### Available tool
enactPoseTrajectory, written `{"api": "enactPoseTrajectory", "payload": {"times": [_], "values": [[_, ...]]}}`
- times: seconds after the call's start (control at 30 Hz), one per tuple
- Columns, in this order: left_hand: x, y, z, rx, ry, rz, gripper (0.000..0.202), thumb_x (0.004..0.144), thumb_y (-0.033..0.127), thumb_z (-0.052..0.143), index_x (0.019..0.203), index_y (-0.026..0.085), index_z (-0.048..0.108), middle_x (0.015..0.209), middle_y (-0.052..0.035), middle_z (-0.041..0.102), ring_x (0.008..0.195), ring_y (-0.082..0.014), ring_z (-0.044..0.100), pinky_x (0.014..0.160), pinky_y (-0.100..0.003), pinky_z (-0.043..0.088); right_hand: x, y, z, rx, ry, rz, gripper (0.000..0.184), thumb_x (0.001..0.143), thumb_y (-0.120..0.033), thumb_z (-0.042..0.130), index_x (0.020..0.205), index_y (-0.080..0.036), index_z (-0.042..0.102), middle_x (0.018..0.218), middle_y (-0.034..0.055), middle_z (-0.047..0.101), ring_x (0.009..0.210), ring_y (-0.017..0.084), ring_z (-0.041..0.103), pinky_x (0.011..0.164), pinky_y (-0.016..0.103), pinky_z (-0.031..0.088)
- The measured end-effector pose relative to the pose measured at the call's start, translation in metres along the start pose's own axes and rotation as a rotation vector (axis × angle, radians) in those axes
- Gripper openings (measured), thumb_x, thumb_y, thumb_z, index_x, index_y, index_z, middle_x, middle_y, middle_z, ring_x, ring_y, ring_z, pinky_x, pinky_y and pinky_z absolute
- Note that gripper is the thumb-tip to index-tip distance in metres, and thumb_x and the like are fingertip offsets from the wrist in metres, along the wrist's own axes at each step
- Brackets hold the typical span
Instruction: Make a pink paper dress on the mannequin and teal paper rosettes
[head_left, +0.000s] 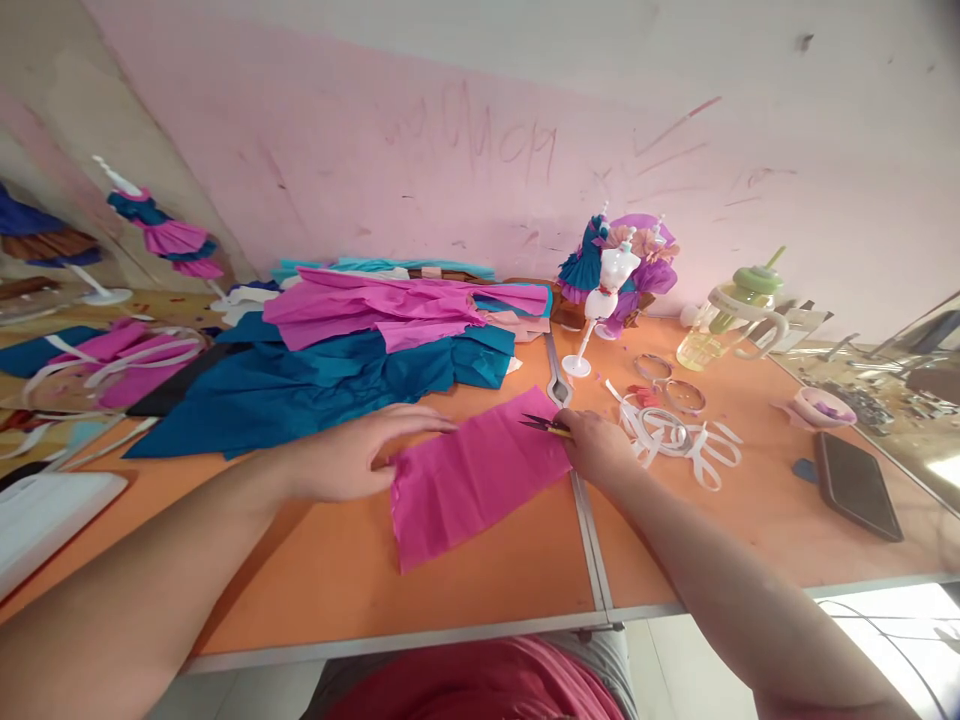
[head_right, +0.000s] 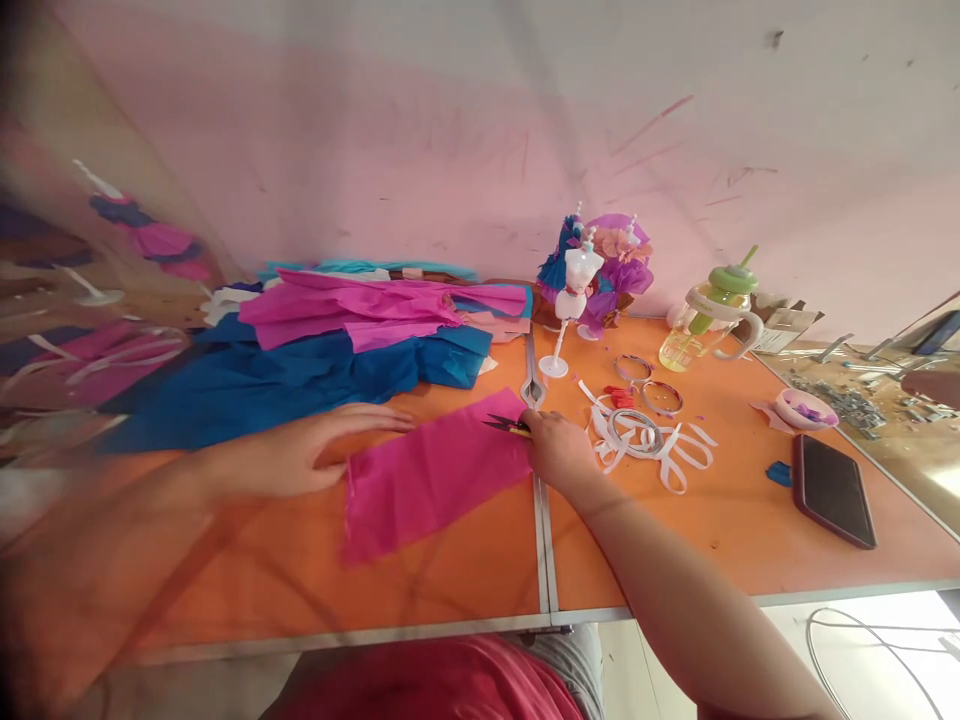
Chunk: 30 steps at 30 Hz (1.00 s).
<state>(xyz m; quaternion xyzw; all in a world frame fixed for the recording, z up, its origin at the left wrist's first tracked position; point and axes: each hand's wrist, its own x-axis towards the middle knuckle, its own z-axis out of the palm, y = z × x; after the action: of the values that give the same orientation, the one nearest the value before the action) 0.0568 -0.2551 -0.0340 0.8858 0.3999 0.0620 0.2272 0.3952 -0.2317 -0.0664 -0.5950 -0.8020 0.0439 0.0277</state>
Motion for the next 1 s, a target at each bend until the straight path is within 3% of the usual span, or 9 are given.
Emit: {"api": "enactPoseTrajectory", "payload": {"times": [0.07, 0.17, 0.37, 0.53, 0.6, 0.67, 0.77, 0.9, 1.0], "values": [[0.004, 0.019, 0.008, -0.113, 0.023, -0.024, 0.042, 0.092, 0.035, 0.052, 0.133, 0.027, 0.052, 0.137, -0.0058, 0.056, 0.124, -0.0227, 0.054, 0.106, -0.035, 0.045, -0.001, -0.002, -0.001, -0.006, -0.008, 0.009, 0.028, 0.09, -0.017, 0.044, 0.112, -0.024, 0.06, 0.1, 0.0068, 0.069, 0.096, 0.022, 0.064, 0.066, 0.026, 0.038], [0.01, 0.042, 0.033, 0.044, -0.014, -0.094, 0.066, 0.069, 0.057, 0.075, 0.123, 0.023, 0.058, 0.138, -0.0116, 0.053, 0.125, -0.0353, 0.052, 0.105, -0.049, 0.045, -0.001, -0.002, -0.006, -0.016, -0.003, 0.036, 0.029, 0.094, -0.022, 0.041, 0.117, -0.024, 0.058, 0.1, 0.0074, 0.069, 0.092, 0.023, 0.066, 0.065, 0.028, 0.039], [0.006, 0.035, 0.048, 0.178, 0.0, -0.061, 0.043, 0.083, 0.033, 0.063, 0.124, 0.026, 0.056, 0.139, -0.0088, 0.053, 0.125, -0.0303, 0.053, 0.106, -0.045, 0.045, 0.002, 0.031, -0.019, -0.153, 0.082, 0.317, 0.039, 0.098, -0.04, 0.034, 0.122, -0.015, 0.054, 0.094, 0.0153, 0.068, 0.087, 0.03, 0.067, 0.071, 0.037, 0.044], [0.004, 0.024, 0.049, 0.26, 0.065, 0.014, 0.049, 0.075, 0.012, 0.056, 0.122, 0.026, 0.057, 0.137, -0.0072, 0.054, 0.128, -0.0289, 0.05, 0.111, -0.045, 0.041, 0.001, 0.046, -0.02, -0.216, 0.076, 0.326, 0.043, 0.097, -0.044, 0.039, 0.112, -0.012, 0.062, 0.109, 0.0216, 0.063, 0.105, 0.035, 0.059, 0.083, 0.045, 0.044], [0.007, 0.027, 0.05, 0.269, 0.055, 0.009, 0.047, 0.075, 0.009, 0.052, 0.118, 0.025, 0.059, 0.133, -0.0078, 0.056, 0.122, -0.0285, 0.055, 0.107, -0.045, 0.044, -0.003, 0.034, -0.022, -0.208, 0.191, 0.231, 0.038, 0.097, -0.04, 0.041, 0.114, -0.013, 0.062, 0.116, 0.021, 0.06, 0.112, 0.035, 0.053, 0.09, 0.046, 0.041], [0.01, 0.029, 0.05, 0.266, 0.032, -0.003, 0.043, 0.076, 0.007, 0.049, 0.113, 0.023, 0.062, 0.127, -0.0086, 0.06, 0.114, -0.0275, 0.06, 0.101, -0.044, 0.049, -0.009, 0.015, -0.022, -0.123, 0.272, -0.027, 0.036, 0.098, -0.038, 0.04, 0.115, -0.016, 0.063, 0.116, 0.0169, 0.06, 0.111, 0.03, 0.051, 0.094, 0.042, 0.039], [0.013, 0.024, 0.046, 0.249, 0.023, 0.0, 0.044, 0.075, 0.006, 0.049, 0.113, 0.023, 0.061, 0.128, -0.0082, 0.059, 0.113, -0.0273, 0.06, 0.097, -0.042, 0.051, -0.018, -0.01, -0.016, 0.047, 0.04, -0.545, 0.036, 0.094, -0.049, 0.05, 0.114, -0.023, 0.064, 0.115, 0.0086, 0.061, 0.107, 0.023, 0.053, 0.095, 0.036, 0.041], [0.012, 0.0, 0.039, 0.222, 0.063, -0.026, 0.057, 0.07, 0.001, 0.048, 0.12, 0.024, 0.057, 0.14, -0.0067, 0.05, 0.124, -0.0257, 0.054, 0.104, -0.039, 0.047, -0.023, -0.016, -0.005, 0.057, -0.087, -0.501, 0.056, 0.083, -0.054, 0.063, 0.127, -0.021, 0.057, 0.123, 0.0103, 0.058, 0.113, 0.027, 0.052, 0.097, 0.042, 0.041], [0.014, -0.017, 0.033, 0.211, 0.082, -0.069, 0.05, 0.071, 0.003, 0.049, 0.116, 0.023, 0.059, 0.128, -0.0068, 0.059, 0.118, -0.0246, 0.057, 0.101, -0.037, 0.047, -0.02, -0.009, -0.004, 0.073, -0.108, -0.445, 0.051, 0.085, -0.038, 0.06, 0.132, -0.019, 0.054, 0.126, 0.0107, 0.058, 0.115, 0.026, 0.052, 0.099, 0.039, 0.042]]}}
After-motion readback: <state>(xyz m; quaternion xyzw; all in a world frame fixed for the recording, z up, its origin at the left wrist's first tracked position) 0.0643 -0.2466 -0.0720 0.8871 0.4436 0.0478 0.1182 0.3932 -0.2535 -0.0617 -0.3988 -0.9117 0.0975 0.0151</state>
